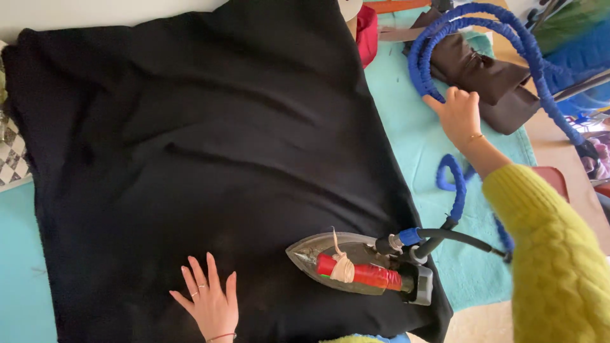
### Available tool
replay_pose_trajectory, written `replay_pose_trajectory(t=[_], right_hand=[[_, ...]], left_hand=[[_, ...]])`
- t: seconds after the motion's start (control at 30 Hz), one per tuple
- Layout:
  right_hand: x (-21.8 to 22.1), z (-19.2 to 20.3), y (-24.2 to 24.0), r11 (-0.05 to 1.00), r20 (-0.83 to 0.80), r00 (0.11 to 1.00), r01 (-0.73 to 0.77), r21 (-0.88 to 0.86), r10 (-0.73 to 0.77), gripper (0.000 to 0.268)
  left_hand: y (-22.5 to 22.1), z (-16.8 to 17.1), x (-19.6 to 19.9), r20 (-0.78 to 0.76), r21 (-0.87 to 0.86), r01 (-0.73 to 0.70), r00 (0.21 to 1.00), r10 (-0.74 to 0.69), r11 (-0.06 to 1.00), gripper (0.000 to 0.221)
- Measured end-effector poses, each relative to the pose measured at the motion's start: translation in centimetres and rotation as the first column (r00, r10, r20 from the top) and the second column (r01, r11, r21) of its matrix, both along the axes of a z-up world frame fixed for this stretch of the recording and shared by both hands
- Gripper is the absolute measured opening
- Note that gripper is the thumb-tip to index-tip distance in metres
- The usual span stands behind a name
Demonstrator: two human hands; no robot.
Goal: Ironing a piece of black fabric on a work table using a steam iron.
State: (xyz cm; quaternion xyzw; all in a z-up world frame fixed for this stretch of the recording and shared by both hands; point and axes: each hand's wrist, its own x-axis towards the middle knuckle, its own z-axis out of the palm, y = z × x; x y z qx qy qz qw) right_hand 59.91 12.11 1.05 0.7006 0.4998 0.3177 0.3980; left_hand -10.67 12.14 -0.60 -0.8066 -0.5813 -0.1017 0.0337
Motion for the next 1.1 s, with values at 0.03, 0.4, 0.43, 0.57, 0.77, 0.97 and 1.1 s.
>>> replay_pose_trajectory(t=[0.03, 0.4, 0.43, 0.57, 0.77, 0.97, 1.1], right_hand=[[-0.1, -0.4, 1.1, 1.0, -0.001, 1.0, -0.002, -0.001, 0.002, 0.071], [-7.3, -1.1, 16.8, 0.821, -0.985, -0.165, 0.568, -0.061, 0.041, 0.073], [-5.6, -3.3, 17.7, 0.823, -0.985, -0.166, 0.565, -0.06, 0.042, 0.073], [-2.0, -8.0, 19.4, 0.848, -0.979, 0.076, 0.49, 0.202, 0.189, 0.032], [-5.2, -4.1, 18.7, 0.824, -0.918, 0.254, 0.413, 0.388, 0.305, 0.018], [-3.1, -5.4, 18.5, 0.839, -0.695, 0.624, 0.114, 0.532, 0.357, 0.03], [-4.0, -6.5, 18.5, 0.823, -0.647, 0.697, 0.145, 0.55, 0.309, 0.029]], left_hand=[[0.1, 0.0, -0.1, -0.001, -0.001, -0.002, 1.0, 0.002, 1.0, 0.073], [-0.1, 0.1, 0.1, -0.012, 0.009, -0.014, 1.0, 0.014, 1.0, 0.075], [0.0, 0.0, 0.1, -0.012, 0.01, -0.018, 1.0, 0.018, 1.0, 0.075], [0.0, -0.5, -0.1, -0.037, 0.03, -0.015, 0.999, 0.017, 0.999, 0.075], [0.0, -0.1, 0.0, -0.027, 0.009, -0.016, 1.0, 0.016, 1.0, 0.075], [0.0, 0.1, 0.1, -0.036, 0.007, -0.019, 0.999, 0.019, 1.0, 0.074], [-0.1, 0.2, 0.2, -0.042, 0.0, -0.03, 0.999, 0.029, 1.0, 0.074]])
